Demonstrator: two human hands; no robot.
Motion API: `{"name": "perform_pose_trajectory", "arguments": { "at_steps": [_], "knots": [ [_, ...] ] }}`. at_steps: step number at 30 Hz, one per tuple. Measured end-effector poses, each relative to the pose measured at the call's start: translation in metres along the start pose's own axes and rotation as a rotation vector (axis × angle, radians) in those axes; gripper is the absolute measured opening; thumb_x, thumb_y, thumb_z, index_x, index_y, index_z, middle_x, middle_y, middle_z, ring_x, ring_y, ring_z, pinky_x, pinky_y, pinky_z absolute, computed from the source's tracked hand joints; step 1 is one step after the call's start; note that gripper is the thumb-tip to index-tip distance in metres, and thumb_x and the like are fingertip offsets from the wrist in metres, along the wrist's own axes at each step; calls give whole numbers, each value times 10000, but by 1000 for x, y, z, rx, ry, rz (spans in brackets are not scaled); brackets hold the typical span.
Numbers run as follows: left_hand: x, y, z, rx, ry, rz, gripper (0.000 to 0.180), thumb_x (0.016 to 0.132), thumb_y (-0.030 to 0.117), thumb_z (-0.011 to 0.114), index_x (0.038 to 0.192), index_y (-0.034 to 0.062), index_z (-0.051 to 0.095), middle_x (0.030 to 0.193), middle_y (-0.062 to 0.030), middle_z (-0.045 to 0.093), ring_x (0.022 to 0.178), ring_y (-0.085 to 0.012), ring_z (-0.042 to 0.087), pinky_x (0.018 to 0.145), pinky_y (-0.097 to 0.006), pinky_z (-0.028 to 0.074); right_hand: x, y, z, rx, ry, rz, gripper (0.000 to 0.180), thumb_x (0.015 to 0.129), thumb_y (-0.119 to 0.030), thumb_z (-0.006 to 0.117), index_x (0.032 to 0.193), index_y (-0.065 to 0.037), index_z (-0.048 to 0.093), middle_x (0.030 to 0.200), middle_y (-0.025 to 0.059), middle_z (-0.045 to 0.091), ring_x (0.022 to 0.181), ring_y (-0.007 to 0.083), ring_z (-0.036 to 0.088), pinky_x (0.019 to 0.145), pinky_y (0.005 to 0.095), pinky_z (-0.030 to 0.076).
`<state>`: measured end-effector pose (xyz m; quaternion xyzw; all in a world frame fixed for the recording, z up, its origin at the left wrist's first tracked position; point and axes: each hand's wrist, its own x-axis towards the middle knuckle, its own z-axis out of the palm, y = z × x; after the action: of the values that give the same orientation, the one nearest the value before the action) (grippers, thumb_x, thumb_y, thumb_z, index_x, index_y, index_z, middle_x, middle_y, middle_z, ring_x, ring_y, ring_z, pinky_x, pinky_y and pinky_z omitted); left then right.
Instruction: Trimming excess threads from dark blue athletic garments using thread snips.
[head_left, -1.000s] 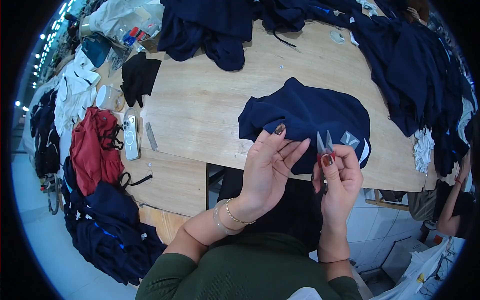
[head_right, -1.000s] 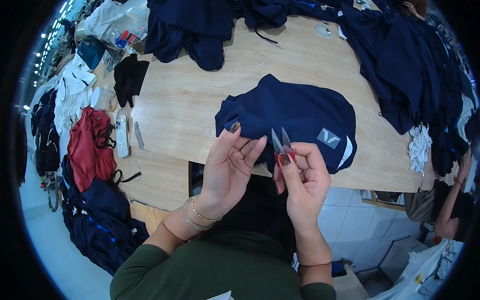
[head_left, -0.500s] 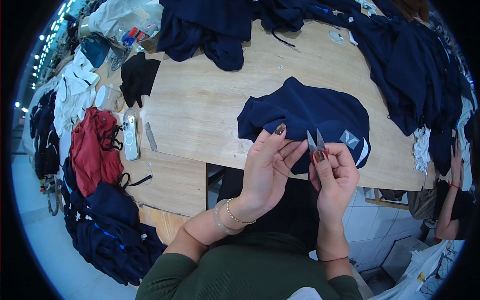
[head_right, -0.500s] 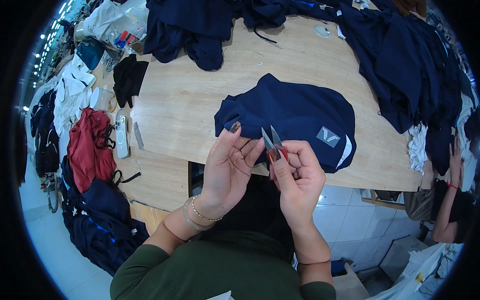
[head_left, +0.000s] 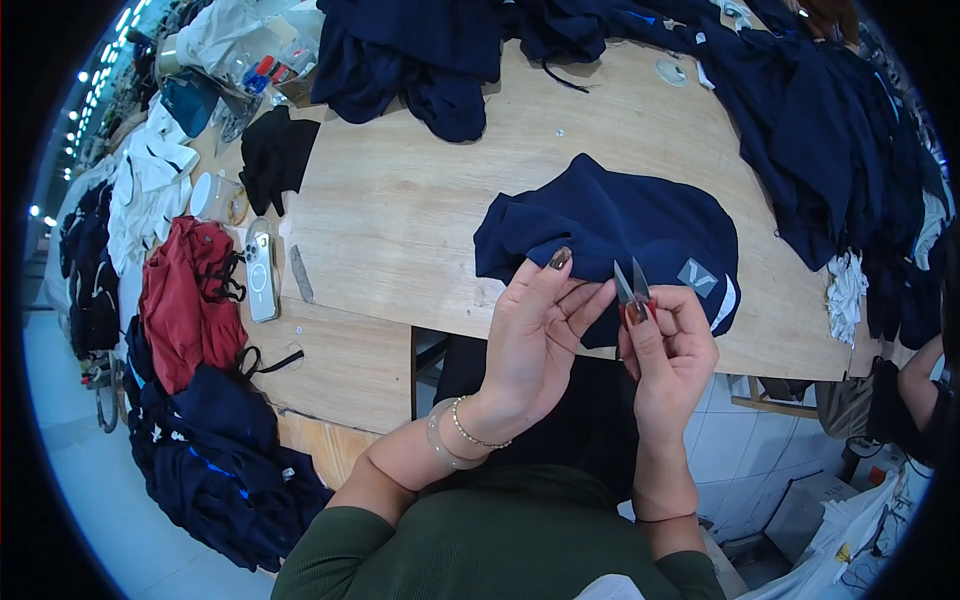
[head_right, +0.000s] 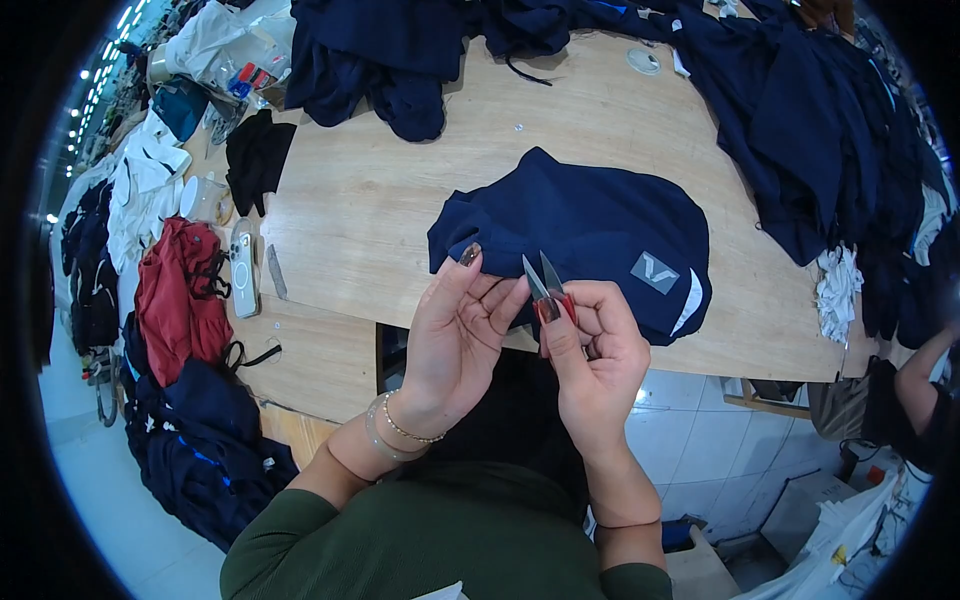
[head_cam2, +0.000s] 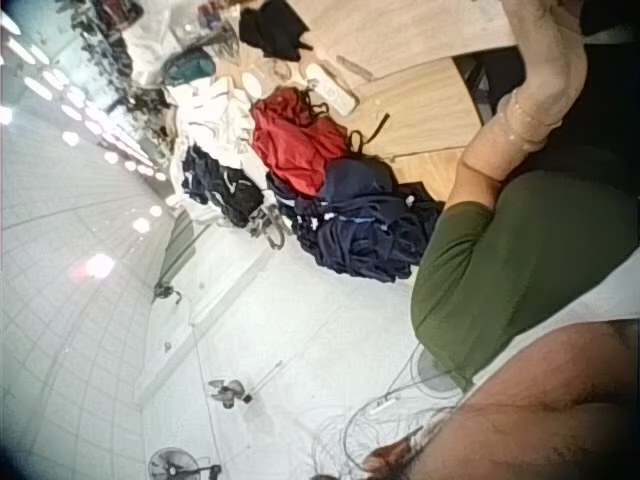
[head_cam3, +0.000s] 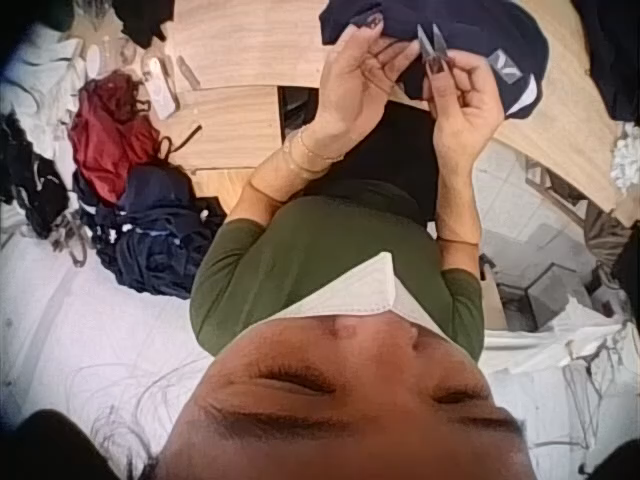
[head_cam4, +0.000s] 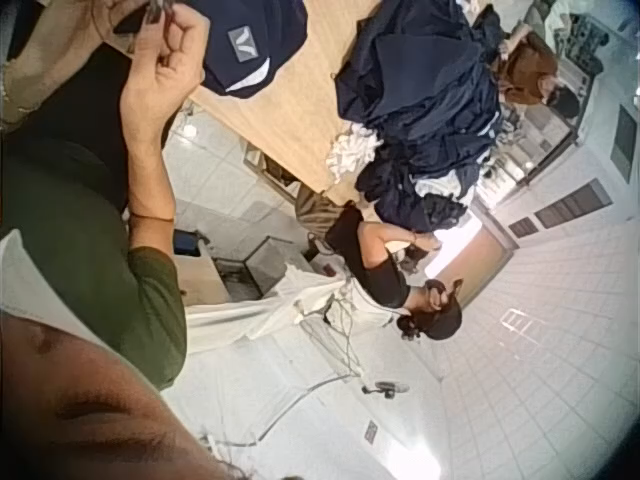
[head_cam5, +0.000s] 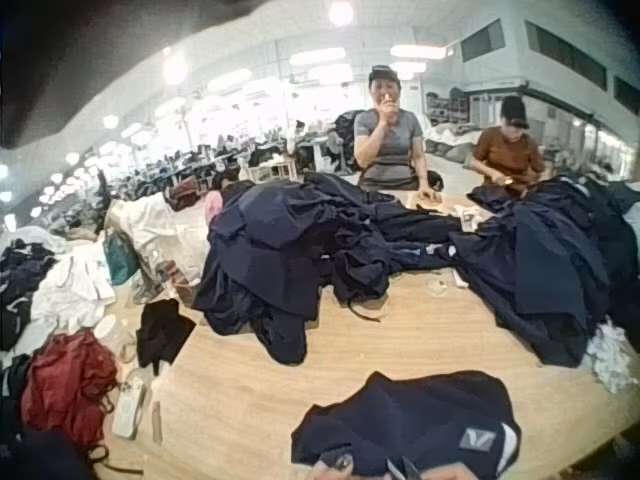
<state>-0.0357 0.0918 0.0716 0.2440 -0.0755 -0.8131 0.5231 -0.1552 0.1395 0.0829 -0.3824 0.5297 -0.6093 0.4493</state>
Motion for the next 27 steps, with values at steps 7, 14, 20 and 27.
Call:
{"name": "perform_pose_trajectory", "arguments": {
  "at_steps": [7,14,20,27],
  "knots": [
    [0,0,4,21,36,-9,84,955,151,520,963,69,502,894,-64,632,901,-152,652,908,-308,527,1,-1,-1,6,-6,24,114,926,-75,580,976,15,531,740,8,586,601,18,485,537,144,362],
    [0,1,5,14,28,-2,88,956,150,518,981,65,508,896,-57,632,905,-153,650,928,-314,518,-1,7,0,-42,55,-146,119,914,-63,591,974,16,526,749,17,588,622,35,499,566,157,380],
    [-1,2,5,9,25,-2,90,954,154,525,973,67,512,895,-60,632,901,-151,650,919,-312,522,0,4,-2,-76,14,-78,100,910,-47,586,962,24,538,749,28,600,621,38,508,568,160,387],
    [0,0,0,-12,-8,0,91,951,152,531,975,65,515,900,-71,640,901,-154,652,902,-302,529,1,3,0,-40,18,-34,95,910,-44,583,959,24,537,741,25,598,612,34,501,558,160,384]
  ]
}}
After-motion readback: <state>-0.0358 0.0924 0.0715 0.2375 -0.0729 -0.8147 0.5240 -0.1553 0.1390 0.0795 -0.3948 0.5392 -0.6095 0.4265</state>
